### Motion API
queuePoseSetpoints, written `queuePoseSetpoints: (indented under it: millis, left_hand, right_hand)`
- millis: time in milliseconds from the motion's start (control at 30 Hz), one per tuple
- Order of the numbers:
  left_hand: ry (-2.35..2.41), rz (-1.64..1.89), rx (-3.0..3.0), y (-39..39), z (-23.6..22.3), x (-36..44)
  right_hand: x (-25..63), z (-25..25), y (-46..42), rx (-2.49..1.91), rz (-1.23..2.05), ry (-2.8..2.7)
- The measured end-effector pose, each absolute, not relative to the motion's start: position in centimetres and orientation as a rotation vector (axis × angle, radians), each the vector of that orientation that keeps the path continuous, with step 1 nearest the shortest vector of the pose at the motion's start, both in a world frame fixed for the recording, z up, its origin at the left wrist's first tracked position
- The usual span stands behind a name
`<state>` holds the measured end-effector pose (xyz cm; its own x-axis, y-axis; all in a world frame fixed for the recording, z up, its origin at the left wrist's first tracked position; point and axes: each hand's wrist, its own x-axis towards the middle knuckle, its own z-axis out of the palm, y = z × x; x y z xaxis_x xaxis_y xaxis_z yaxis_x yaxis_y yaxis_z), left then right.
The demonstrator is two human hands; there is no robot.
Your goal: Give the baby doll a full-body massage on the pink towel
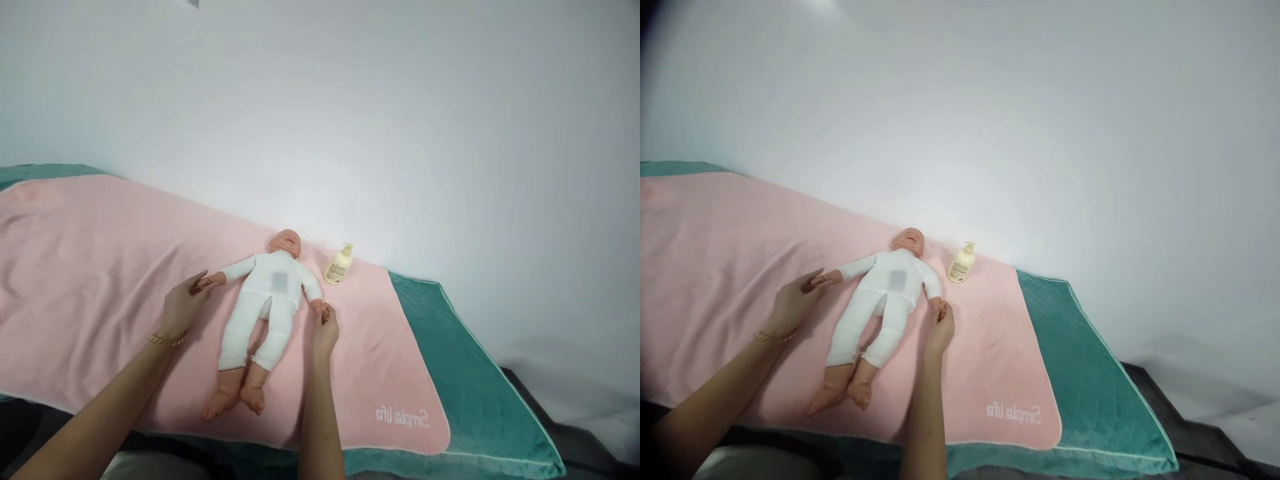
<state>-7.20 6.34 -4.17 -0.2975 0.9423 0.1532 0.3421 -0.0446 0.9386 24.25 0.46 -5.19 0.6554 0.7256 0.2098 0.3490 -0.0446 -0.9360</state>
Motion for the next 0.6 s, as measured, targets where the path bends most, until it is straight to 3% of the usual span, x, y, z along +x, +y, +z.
queuePoseSetpoints:
  millis: [300, 600]
  left_hand:
    - [1.536, 1.532, 1.036, 12.4, -3.8, -9.2]
    - [1.424, 1.609, 1.138, 18.0, -3.4, -10.0]
  right_hand:
    - [28.0, -3.3, 3.7, -1.469, 0.444, -0.833]
    - [31.4, -4.0, 8.4, -1.458, 0.288, -0.708]
